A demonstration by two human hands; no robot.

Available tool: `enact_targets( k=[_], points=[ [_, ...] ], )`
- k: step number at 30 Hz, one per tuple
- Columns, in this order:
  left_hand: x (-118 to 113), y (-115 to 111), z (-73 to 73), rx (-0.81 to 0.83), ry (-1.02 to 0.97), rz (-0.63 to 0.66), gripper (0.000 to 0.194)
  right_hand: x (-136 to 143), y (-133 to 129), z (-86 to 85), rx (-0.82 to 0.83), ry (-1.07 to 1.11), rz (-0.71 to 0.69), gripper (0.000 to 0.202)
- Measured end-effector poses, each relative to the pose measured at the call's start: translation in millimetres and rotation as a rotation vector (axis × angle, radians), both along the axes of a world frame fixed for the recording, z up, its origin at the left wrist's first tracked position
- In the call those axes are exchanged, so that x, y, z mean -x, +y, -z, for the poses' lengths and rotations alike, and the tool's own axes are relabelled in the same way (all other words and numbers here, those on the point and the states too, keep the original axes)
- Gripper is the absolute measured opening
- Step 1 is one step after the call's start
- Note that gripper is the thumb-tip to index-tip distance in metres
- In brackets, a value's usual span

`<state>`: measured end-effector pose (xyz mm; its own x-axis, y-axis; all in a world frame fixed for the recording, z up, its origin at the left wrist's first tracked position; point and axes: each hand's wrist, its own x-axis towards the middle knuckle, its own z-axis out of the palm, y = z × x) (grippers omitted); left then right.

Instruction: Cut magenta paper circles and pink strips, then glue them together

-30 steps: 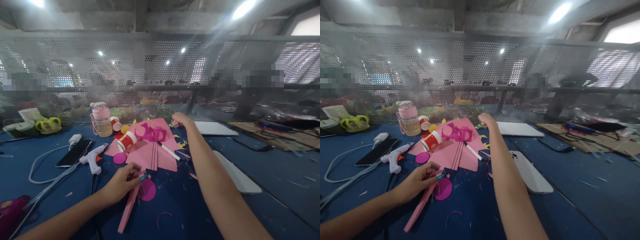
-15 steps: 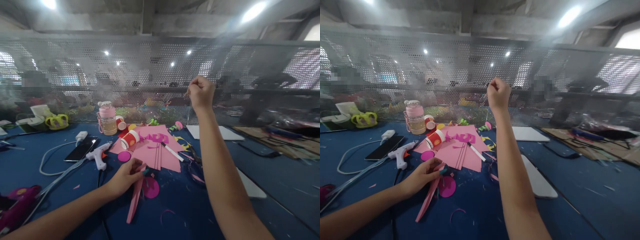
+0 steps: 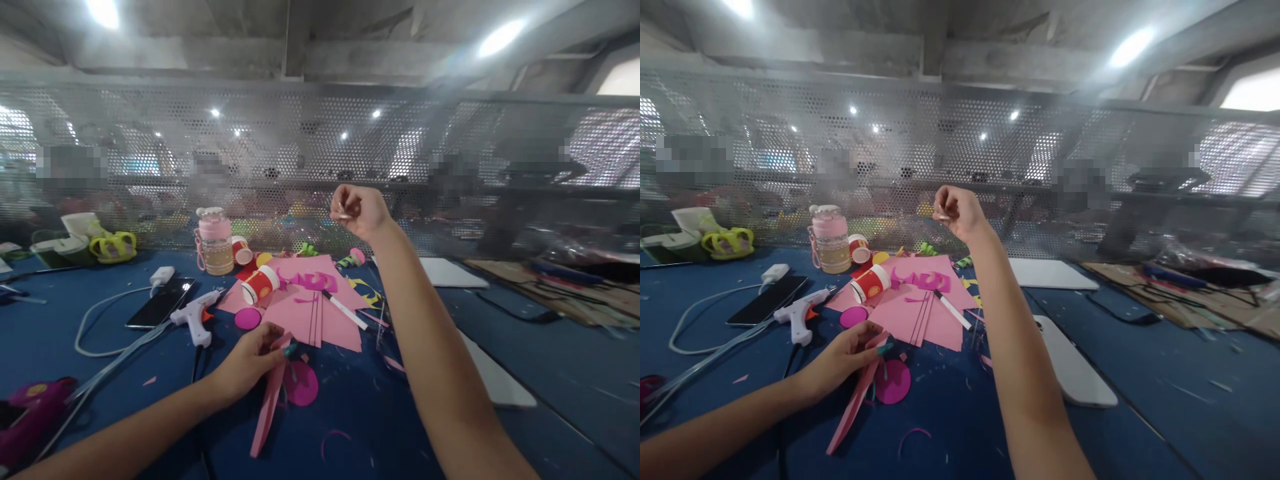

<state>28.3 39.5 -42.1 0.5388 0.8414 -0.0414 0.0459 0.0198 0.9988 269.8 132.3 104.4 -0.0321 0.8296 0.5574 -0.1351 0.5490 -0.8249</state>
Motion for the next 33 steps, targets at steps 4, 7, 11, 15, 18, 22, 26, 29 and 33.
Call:
enact_targets(
  k=[4,7,11,15,18,22,26,29,33],
  points=[
    [0,0,-0.8,0.05,-0.043,-0.032,0.033,3,-6,-0.4,0.097,-0.077,-0.098,0.013],
    [-1,1,-3.4,0.093,-0.086,-0.124,0.041,6,-13,-2.5,0.155,-0.146,-0.154,0.013],
    [-3,2,-7.1,0.171,-0.216,-0.188,0.047,12,-26,-6.3,0.274,-0.476,-0.136,0.014],
    [-3,4,-7.1,0.185,-0.262,-0.192,0.043,28,-43,-10.0,0.315,-0.788,-0.002,0.012],
    [-2,5,-6.2,0.174,-0.255,-0.165,0.039,48,-59,-11.5,0.194,-0.854,0.128,0.012],
    [-2,4,-6.4,0.176,-0.278,-0.137,0.038,74,-82,-1.8,0.078,-0.972,0.242,0.014],
    [-4,3,-5.8,0.18,-0.287,-0.142,0.042,83,-104,33.5,0.006,-1.123,0.264,0.013],
    [-5,3,-5.0,0.168,-0.271,-0.129,0.039,77,-119,74.0,-0.213,-1.088,0.327,0.018],
    [-5,2,-4.7,0.116,-0.202,-0.045,0.036,67,-139,125.5,-0.59,-0.98,0.377,0.03]
  ],
)
